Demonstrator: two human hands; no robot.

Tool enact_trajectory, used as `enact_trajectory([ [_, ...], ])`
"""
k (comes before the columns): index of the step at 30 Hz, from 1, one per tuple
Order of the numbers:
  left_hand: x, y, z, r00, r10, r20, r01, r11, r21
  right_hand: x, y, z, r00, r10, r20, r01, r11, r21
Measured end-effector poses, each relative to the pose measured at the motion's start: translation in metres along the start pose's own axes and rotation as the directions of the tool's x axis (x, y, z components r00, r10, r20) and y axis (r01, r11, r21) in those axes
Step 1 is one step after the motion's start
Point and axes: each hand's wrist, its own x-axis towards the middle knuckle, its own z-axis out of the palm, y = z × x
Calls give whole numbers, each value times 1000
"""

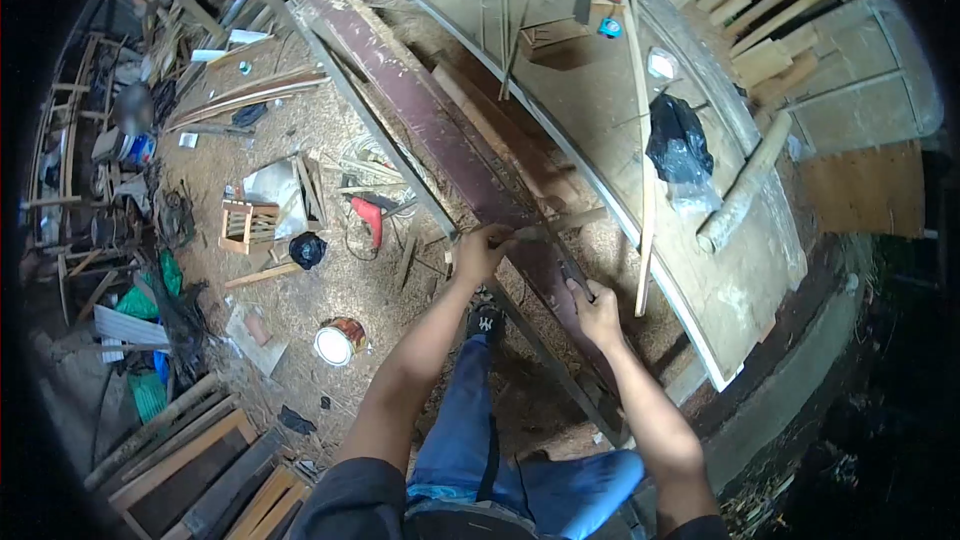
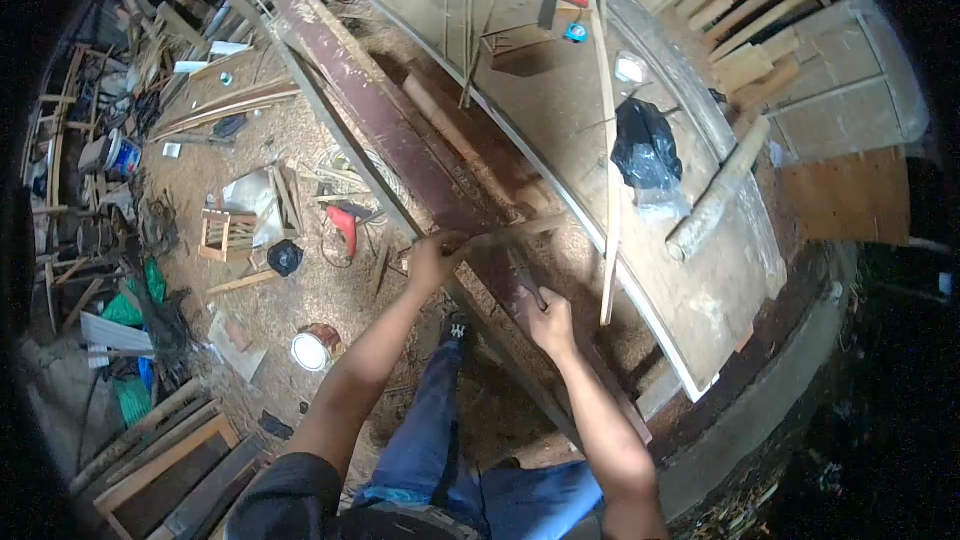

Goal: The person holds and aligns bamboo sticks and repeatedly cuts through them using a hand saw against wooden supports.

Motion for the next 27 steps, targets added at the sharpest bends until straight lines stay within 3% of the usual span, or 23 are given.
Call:
enact_trajectory([
  [4,14,-6,5,998,-12,-68,12,1000,-2,31,-23,-17,983,-92,162,113,986,-126],
  [5,16,-11,10,996,-24,-88,23,1000,-10,42,-27,-25,969,-4,245,51,982,-182],
  [7,20,-22,21,977,36,-212,-15,995,100,65,-28,-37,948,-69,311,133,973,-188],
  [9,20,-32,36,970,62,-237,-42,995,88,82,-22,-45,908,-166,386,262,942,-211],
  [11,24,-40,52,939,175,-295,-148,983,110,98,3,-44,896,-151,418,256,944,-208],
  [13,23,-47,69,934,181,-308,-138,978,156,104,34,-33,876,-122,466,247,944,-217],
  [16,21,-40,87,915,142,-379,-99,987,130,101,91,-13,904,-215,370,286,946,-150],
  [17,20,-36,94,910,101,-402,-64,992,106,104,135,2,915,-330,233,379,901,-212],
  [18,19,-35,103,906,63,-420,-31,996,82,104,136,3,906,-344,248,396,894,-208],
  [20,19,-39,123,878,128,-461,-93,991,98,87,125,1,938,-171,302,145,984,108],
  [22,20,-38,134,851,197,-486,-92,968,231,92,136,2,935,-232,267,191,967,169],
  [24,16,-31,145,872,104,-478,2,976,216,100,142,-4,934,-245,261,212,966,150],
  [26,7,-21,150,830,214,-516,58,885,461,101,143,-9,926,-300,227,260,946,193],
  [27,5,-23,154,843,157,-514,66,919,389,103,145,-11,924,-308,224,256,938,234],
])
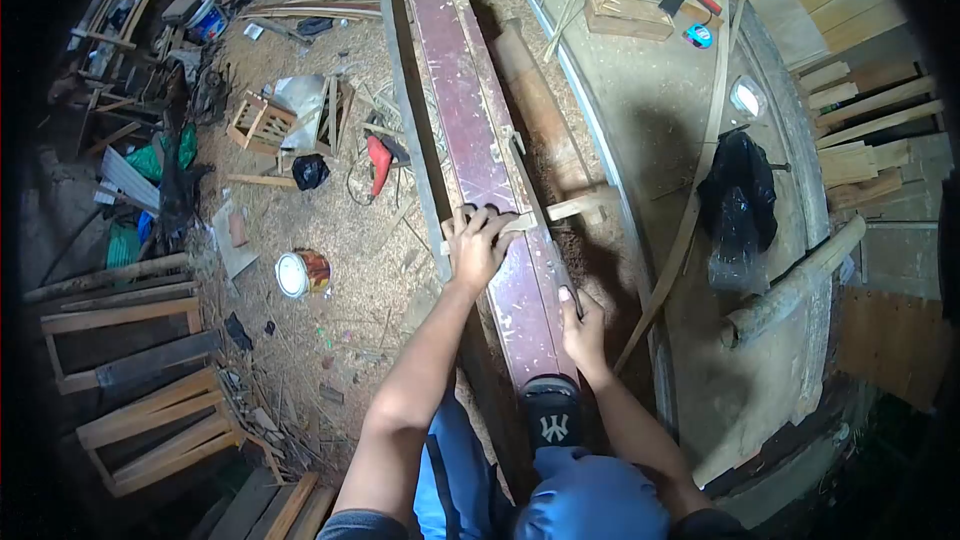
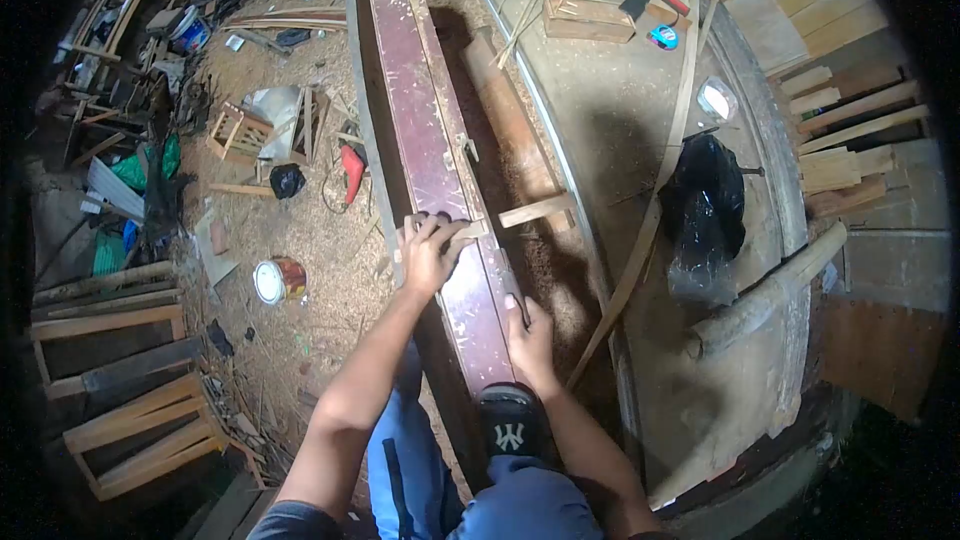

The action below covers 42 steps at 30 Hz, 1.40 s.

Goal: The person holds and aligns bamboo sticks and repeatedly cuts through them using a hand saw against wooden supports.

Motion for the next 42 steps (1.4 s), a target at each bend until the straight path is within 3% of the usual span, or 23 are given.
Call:
enact_trajectory([
  [5,-10,6,13,998,-68,8,68,997,27,-6,5,-13,998,-51,32,50,998,41],
  [7,-16,8,20,995,-65,-69,69,996,64,-13,14,-13,997,-62,35,59,996,70],
  [10,-18,13,25,995,-79,-54,83,993,82,-25,16,-20,994,-106,-23,108,991,84],
  [13,-12,13,23,998,-63,-23,64,998,24,-27,20,-33,997,-81,2,81,997,-13],
  [25,-3,4,21,1000,7,-6,-7,999,-33,-31,19,-19,999,-35,-29,37,997,65],
  [35,-6,5,15,987,-134,-84,131,991,-40,-20,22,-20,998,-53,-28,54,998,30],
  [41,-1,8,20,990,-134,-47,132,991,-31,-20,17,-23,1000,-11,-9,12,994,109],
  [42,-1,9,21,991,-123,-56,121,992,-33,-21,21,-22,999,-26,-29,28,999,39],
])
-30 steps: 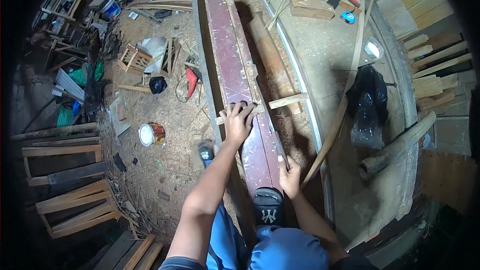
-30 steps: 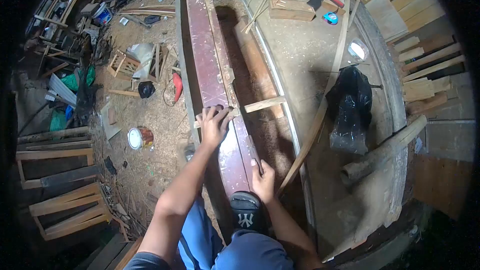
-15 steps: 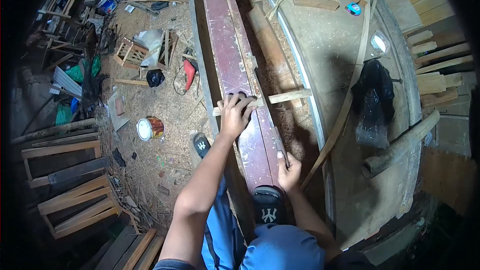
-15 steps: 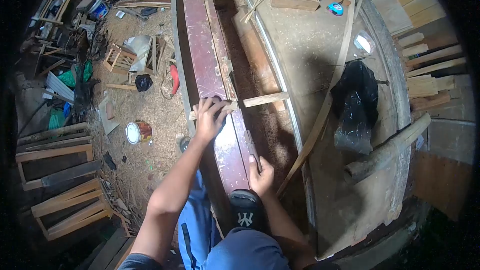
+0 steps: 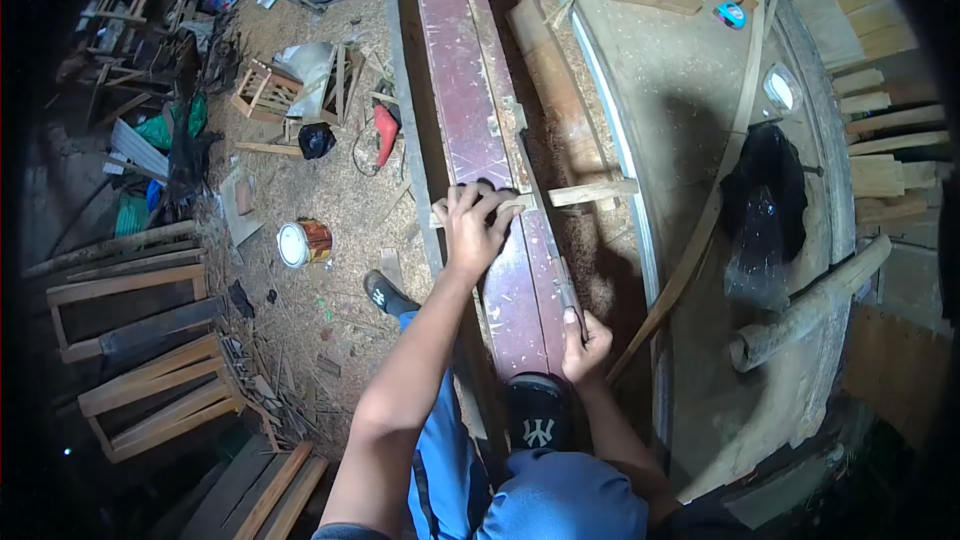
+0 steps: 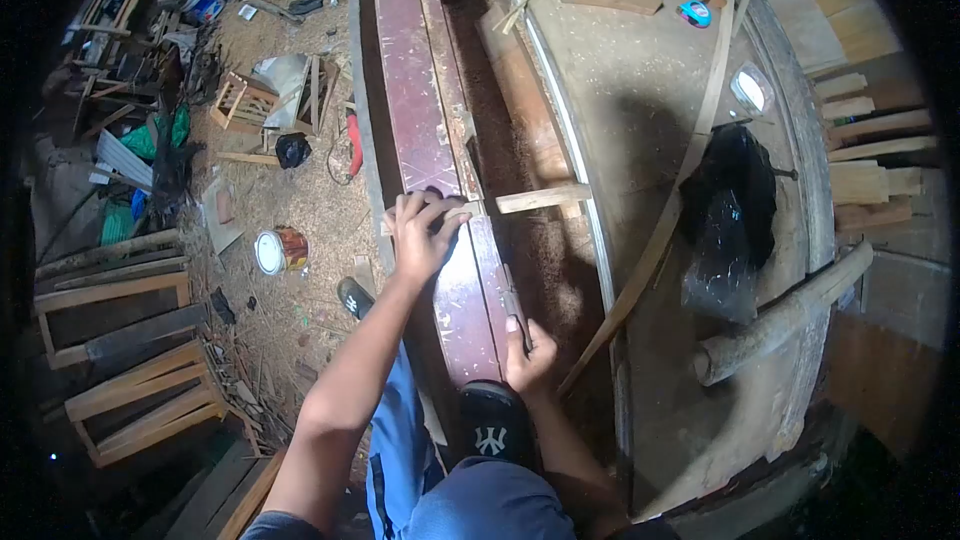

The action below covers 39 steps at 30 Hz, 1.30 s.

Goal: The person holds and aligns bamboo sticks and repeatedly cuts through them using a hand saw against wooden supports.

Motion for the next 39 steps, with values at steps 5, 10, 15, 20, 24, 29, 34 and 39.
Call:
enact_trajectory([
  [5,1,-2,0,1000,-4,23,4,1000,-12,-4,-2,3,1000,26,14,-27,999,39],
  [10,5,-9,-4,995,14,98,-8,998,-60,-10,-2,3,1000,16,13,-16,1000,10],
  [15,9,-10,-11,974,42,222,-17,993,-116,-17,2,10,1000,9,-13,-9,1000,-13],
  [20,8,-14,-8,980,79,183,-69,996,-60,-7,1,15,999,4,-48,-4,1000,12],
  [24,8,-12,-7,990,68,122,-63,997,-42,3,-18,25,997,-14,-73,17,999,38],
  [29,1,-13,-4,998,54,37,-53,998,-31,-1,-13,20,997,-47,-67,46,999,-15],
  [34,1,-15,-8,998,55,31,-53,997,-53,-3,0,16,998,-59,-22,56,995,-88],
  [39,0,-15,-10,995,80,60,-77,996,-40,-2,-1,19,999,-41,-30,39,997,-61],
])
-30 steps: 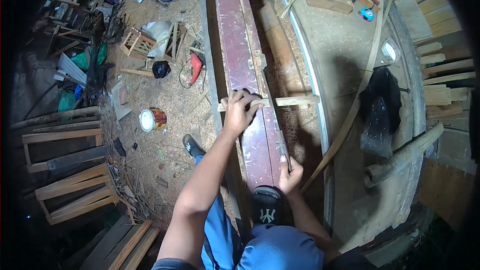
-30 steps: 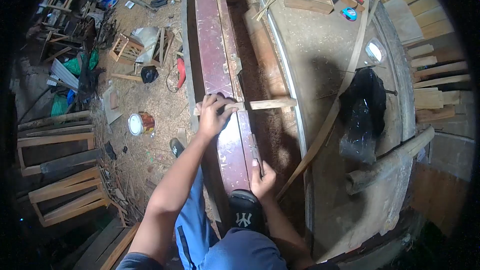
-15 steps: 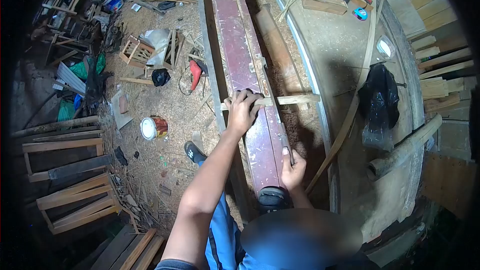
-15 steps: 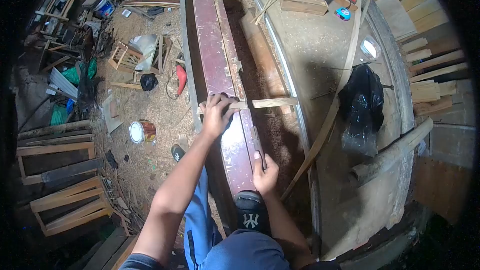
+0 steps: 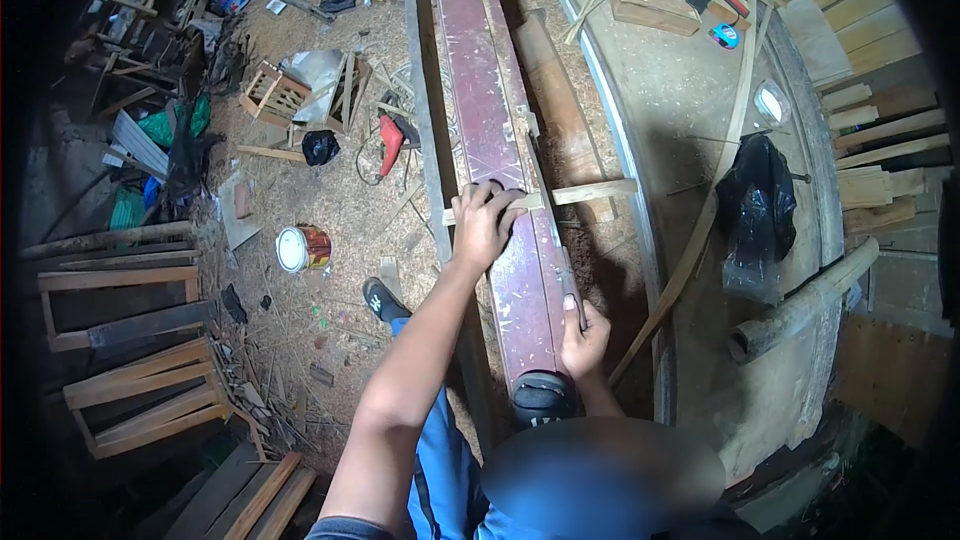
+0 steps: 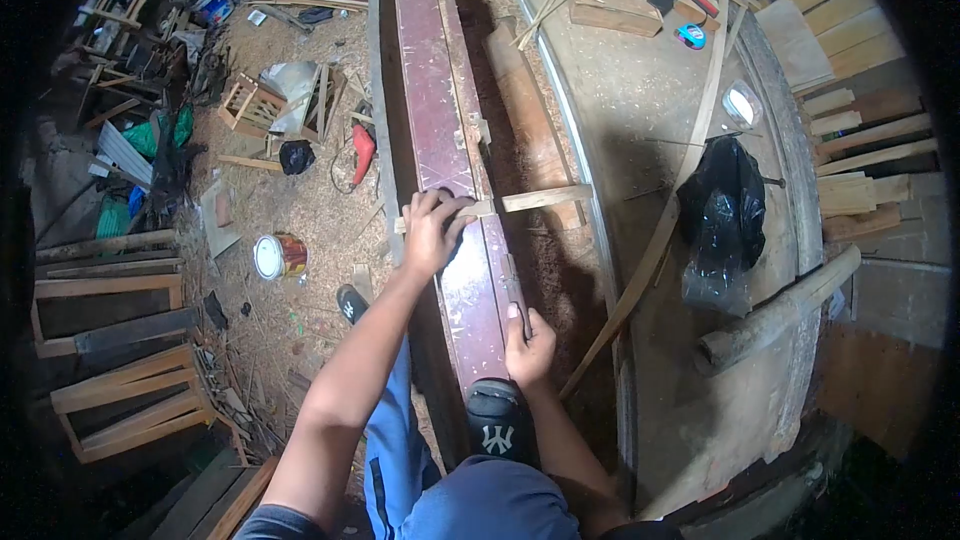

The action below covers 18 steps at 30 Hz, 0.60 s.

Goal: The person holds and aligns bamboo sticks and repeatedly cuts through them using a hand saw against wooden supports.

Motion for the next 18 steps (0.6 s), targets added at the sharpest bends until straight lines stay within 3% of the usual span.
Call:
enact_trajectory([
  [6,-2,3,-1,1000,17,-14,-16,999,47,2,-8,-1,1000,12,-3,-12,1000,10],
  [8,-3,7,-2,997,53,-52,-44,986,162,2,-8,-4,1000,15,-3,-15,1000,17],
  [11,-5,6,3,998,12,-54,-6,994,105,2,-5,-8,998,31,50,-30,999,-26],
  [18,2,6,5,997,-23,-75,28,998,58,4,-7,-8,999,30,12,-30,999,-34],
])
